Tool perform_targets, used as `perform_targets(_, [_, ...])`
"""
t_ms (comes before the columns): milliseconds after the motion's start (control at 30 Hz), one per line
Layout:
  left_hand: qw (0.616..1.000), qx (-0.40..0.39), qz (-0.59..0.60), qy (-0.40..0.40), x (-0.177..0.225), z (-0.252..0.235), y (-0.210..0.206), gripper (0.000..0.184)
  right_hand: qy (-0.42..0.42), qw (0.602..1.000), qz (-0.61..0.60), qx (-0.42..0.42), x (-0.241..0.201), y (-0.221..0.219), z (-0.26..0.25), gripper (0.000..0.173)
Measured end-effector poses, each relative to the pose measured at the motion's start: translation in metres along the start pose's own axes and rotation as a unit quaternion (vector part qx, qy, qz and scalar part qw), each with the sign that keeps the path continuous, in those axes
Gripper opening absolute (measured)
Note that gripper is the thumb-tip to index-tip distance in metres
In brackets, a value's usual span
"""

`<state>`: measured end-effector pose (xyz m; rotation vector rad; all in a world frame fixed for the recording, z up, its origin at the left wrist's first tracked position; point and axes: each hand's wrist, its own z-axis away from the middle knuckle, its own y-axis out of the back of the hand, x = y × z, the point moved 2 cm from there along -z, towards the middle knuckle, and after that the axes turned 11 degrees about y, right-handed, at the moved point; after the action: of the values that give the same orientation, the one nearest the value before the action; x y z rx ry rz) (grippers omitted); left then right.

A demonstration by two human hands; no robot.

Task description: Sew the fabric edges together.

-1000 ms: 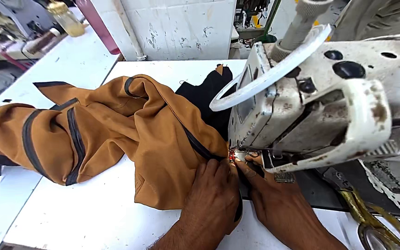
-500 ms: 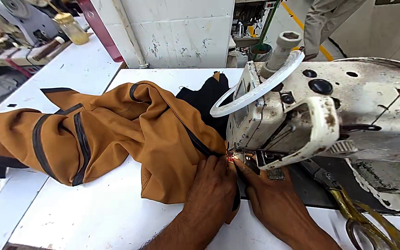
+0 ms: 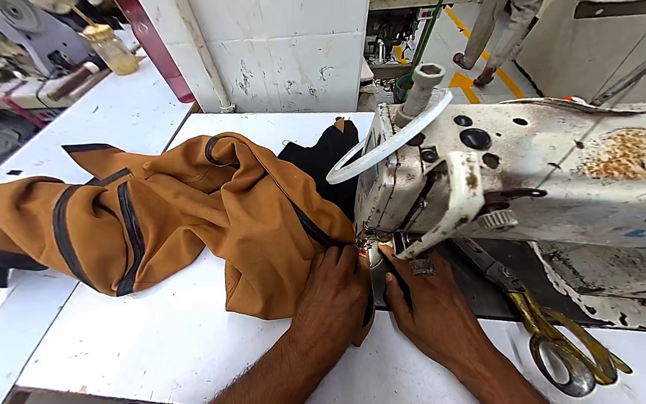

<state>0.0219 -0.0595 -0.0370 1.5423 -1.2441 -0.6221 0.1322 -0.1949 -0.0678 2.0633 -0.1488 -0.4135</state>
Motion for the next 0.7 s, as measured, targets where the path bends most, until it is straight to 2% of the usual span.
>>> perform_targets(67, [1.000,0.006,0.020,-0.022,-0.001,0.004,0.007,0.018,0.006,1.000,-0.010,0.024,0.000,0.002,-0.001,0.045])
perform_targets(133, [0.997,0.045,0.031,-0.059,-0.002,0.018,0.023,0.020,0.030,0.997,-0.028,0.062,-0.001,0.006,-0.001,0.038])
perform_targets(200, [0.989,0.101,0.033,-0.106,-0.007,0.042,0.041,0.017,0.082,0.991,-0.063,0.086,-0.003,0.012,0.000,0.030])
perform_targets(267, [0.987,0.112,0.019,-0.114,-0.022,0.067,0.054,0.015,0.158,0.976,-0.115,0.095,-0.007,0.017,0.004,0.025])
perform_targets(367, [0.996,0.049,-0.067,-0.044,-0.054,0.077,0.064,0.023,0.248,0.948,-0.190,0.055,-0.014,0.019,0.006,0.027])
perform_targets(467, [0.994,0.030,-0.094,-0.047,-0.071,0.059,0.076,0.031,0.267,0.941,-0.205,-0.035,-0.029,0.024,0.003,0.034])
perform_targets(533, [0.994,-0.002,-0.075,-0.079,-0.072,0.037,0.085,0.050,0.223,0.955,-0.183,-0.067,-0.044,0.032,-0.001,0.045])
perform_targets(600, [0.988,-0.042,-0.055,-0.135,-0.076,0.008,0.087,0.069,0.118,0.977,-0.149,-0.092,-0.057,0.037,-0.009,0.062])
perform_targets(667, [0.977,-0.073,-0.060,-0.189,-0.082,-0.018,0.088,0.066,-0.014,0.981,-0.116,-0.153,-0.067,0.040,-0.022,0.070])
perform_targets(700, [0.971,-0.085,-0.064,-0.213,-0.084,-0.027,0.088,0.062,-0.061,0.975,-0.090,-0.191,-0.073,0.042,-0.031,0.068])
